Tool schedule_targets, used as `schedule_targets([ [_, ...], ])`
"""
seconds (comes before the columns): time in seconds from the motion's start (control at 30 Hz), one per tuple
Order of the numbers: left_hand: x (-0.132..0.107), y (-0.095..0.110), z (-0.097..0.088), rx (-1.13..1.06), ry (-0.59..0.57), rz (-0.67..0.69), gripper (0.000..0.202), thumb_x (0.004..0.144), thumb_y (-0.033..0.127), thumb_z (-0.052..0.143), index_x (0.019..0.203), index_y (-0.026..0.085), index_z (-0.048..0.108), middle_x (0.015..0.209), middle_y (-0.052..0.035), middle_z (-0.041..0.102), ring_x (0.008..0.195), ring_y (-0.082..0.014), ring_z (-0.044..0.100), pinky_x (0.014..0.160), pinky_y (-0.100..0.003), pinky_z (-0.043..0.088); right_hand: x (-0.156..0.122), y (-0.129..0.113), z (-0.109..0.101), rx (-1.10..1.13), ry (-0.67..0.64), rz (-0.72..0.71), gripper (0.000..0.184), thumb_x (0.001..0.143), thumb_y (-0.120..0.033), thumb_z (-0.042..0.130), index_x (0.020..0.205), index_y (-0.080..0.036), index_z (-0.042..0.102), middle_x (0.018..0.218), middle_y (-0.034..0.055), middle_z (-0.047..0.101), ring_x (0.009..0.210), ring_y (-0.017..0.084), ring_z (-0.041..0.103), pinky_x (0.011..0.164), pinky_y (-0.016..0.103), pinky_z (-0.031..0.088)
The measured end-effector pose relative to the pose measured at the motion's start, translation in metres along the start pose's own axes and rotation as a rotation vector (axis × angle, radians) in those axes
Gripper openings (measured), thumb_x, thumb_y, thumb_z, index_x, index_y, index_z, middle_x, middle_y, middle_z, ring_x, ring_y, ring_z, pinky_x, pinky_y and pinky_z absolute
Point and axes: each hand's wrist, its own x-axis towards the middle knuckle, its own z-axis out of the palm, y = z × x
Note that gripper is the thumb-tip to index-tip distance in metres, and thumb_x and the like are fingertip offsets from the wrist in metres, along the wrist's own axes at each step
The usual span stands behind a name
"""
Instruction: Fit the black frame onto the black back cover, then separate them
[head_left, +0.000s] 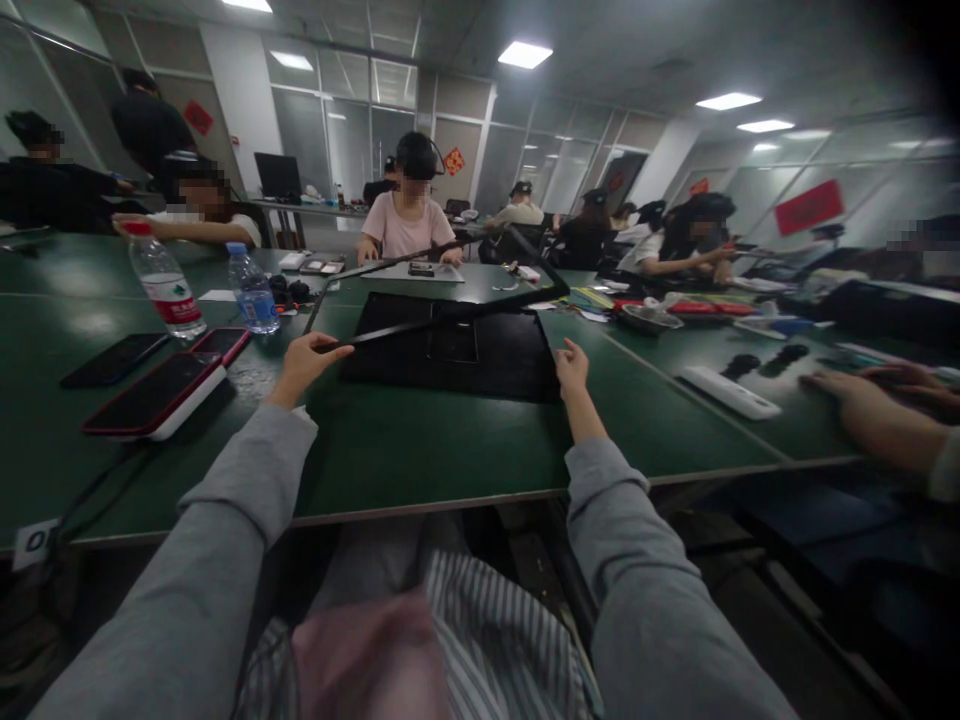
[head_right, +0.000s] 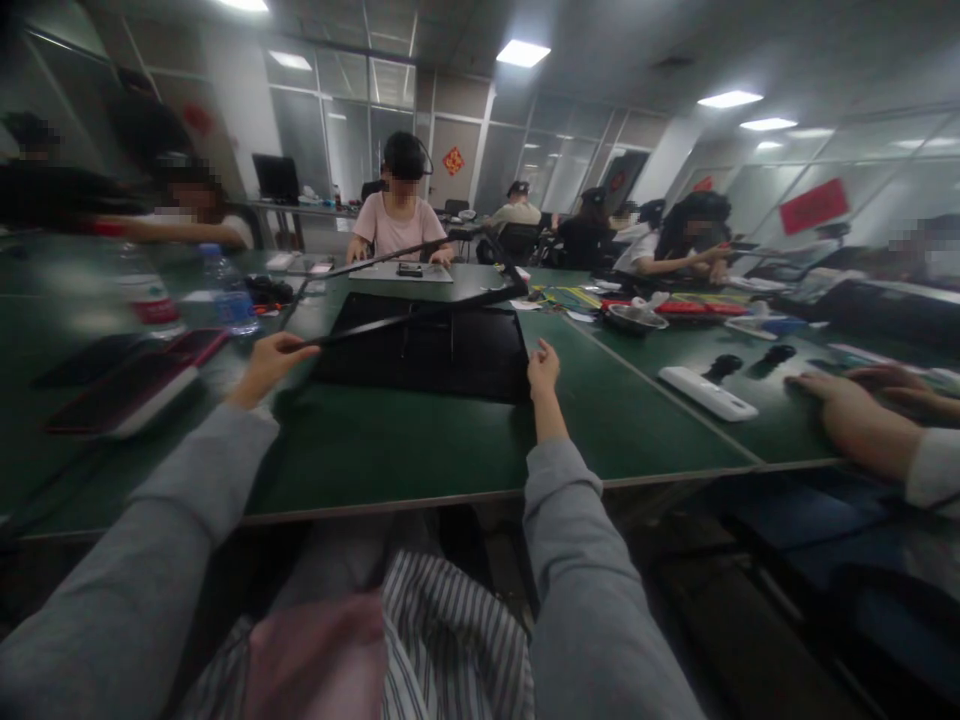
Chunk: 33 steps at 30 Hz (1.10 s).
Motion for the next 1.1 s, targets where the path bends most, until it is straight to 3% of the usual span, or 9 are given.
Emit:
schedule_targets([
  [0.1, -0.003, -0.003, 0.006, 0.151, -0.059, 0.079, 0.05, 0.064, 0.063, 0.096, 0.087, 0.022, 0.078, 0.097, -0.0103, 0.08, 0.101, -0.0321, 0.073, 0.091, -0.041, 0.054, -0.001, -0.013, -0.006, 0.179, -0.082, 0.006, 0.043, 0.1, -0.054, 0.052, 0.125, -0.023, 0.068, 0.097, 0.0064, 0.077, 0.091, 0.019, 0.076, 0.083, 0.033, 0.065],
  [0.2, -0.008, -0.001, 0.014, 0.255, -0.116, 0.151, 0.047, 0.069, 0.064, 0.095, 0.091, 0.024, 0.08, 0.103, -0.0103, 0.082, 0.104, -0.0333, 0.073, 0.093, -0.043, 0.053, -0.007, -0.024, -0.01, 0.259, -0.328, 0.008, 0.051, 0.094, -0.072, 0.062, 0.116, -0.026, 0.069, 0.095, 0.0067, 0.078, 0.09, 0.022, 0.077, 0.083, 0.036, 0.067],
  [0.27, -0.012, 0.0, 0.019, 0.305, -0.133, 0.188, 0.046, 0.072, 0.064, 0.093, 0.093, 0.025, 0.081, 0.107, -0.0098, 0.082, 0.107, -0.0332, 0.073, 0.096, -0.044, 0.052, -0.011, -0.025, -0.01, 0.179, -0.386, -0.02, 0.053, 0.081, -0.064, 0.081, 0.116, -0.026, 0.069, 0.096, 0.0053, 0.08, 0.092, 0.024, 0.077, 0.092, 0.041, 0.067],
  [0.33, -0.014, -0.001, 0.023, 0.336, -0.151, 0.215, 0.044, 0.075, 0.063, 0.092, 0.096, 0.026, 0.081, 0.109, -0.0093, 0.082, 0.109, -0.0331, 0.072, 0.099, -0.044, 0.051, -0.013, -0.022, -0.009, 0.058, -0.369, -0.094, 0.054, 0.076, -0.049, 0.086, 0.121, -0.024, 0.071, 0.101, 0.0059, 0.081, 0.102, 0.026, 0.077, 0.105, 0.048, 0.063],
  [0.5, -0.014, -0.008, 0.036, 0.277, -0.311, 0.308, 0.035, 0.082, 0.054, 0.089, 0.104, 0.027, 0.082, 0.117, -0.0082, 0.082, 0.115, -0.0323, 0.072, 0.106, -0.047, 0.049, -0.006, -0.01, -0.01, -0.254, -0.193, -0.278, 0.056, 0.087, -0.028, 0.067, 0.141, -0.015, 0.069, 0.139, 0.0169, 0.075, 0.139, 0.032, 0.065, 0.127, 0.055, 0.045],
  [0.67, -0.014, -0.012, 0.046, 0.268, -0.403, 0.342, 0.029, 0.085, 0.049, 0.086, 0.105, 0.028, 0.083, 0.119, -0.0081, 0.081, 0.119, -0.0325, 0.07, 0.109, -0.049, 0.048, -0.006, -0.004, -0.017, -0.481, -0.141, -0.262, 0.061, 0.09, -0.022, 0.059, 0.15, -0.017, 0.066, 0.144, 0.0156, 0.072, 0.143, 0.034, 0.062, 0.127, 0.058, 0.042],
  [0.93, -0.014, -0.015, 0.05, 0.282, -0.454, 0.401, 0.024, 0.086, 0.045, 0.086, 0.103, 0.028, 0.085, 0.117, -0.0075, 0.081, 0.12, -0.0317, 0.067, 0.112, -0.049, 0.047, -0.013, 0.0, -0.021, -0.594, -0.163, -0.216, 0.058, 0.093, -0.021, 0.061, 0.151, -0.014, 0.066, 0.146, 0.02, 0.071, 0.143, 0.036, 0.063, 0.125, 0.057, 0.044],
  [1.1, -0.014, -0.017, 0.05, 0.325, -0.422, 0.442, 0.029, 0.085, 0.049, 0.089, 0.105, 0.029, 0.086, 0.13, -0.0097, 0.077, 0.136, -0.0354, 0.058, 0.12, -0.057, 0.041, -0.008, 0.011, -0.019, -0.569, -0.171, -0.167, 0.058, 0.092, -0.021, 0.062, 0.149, -0.011, 0.066, 0.144, 0.0224, 0.071, 0.141, 0.037, 0.065, 0.123, 0.058, 0.046],
])
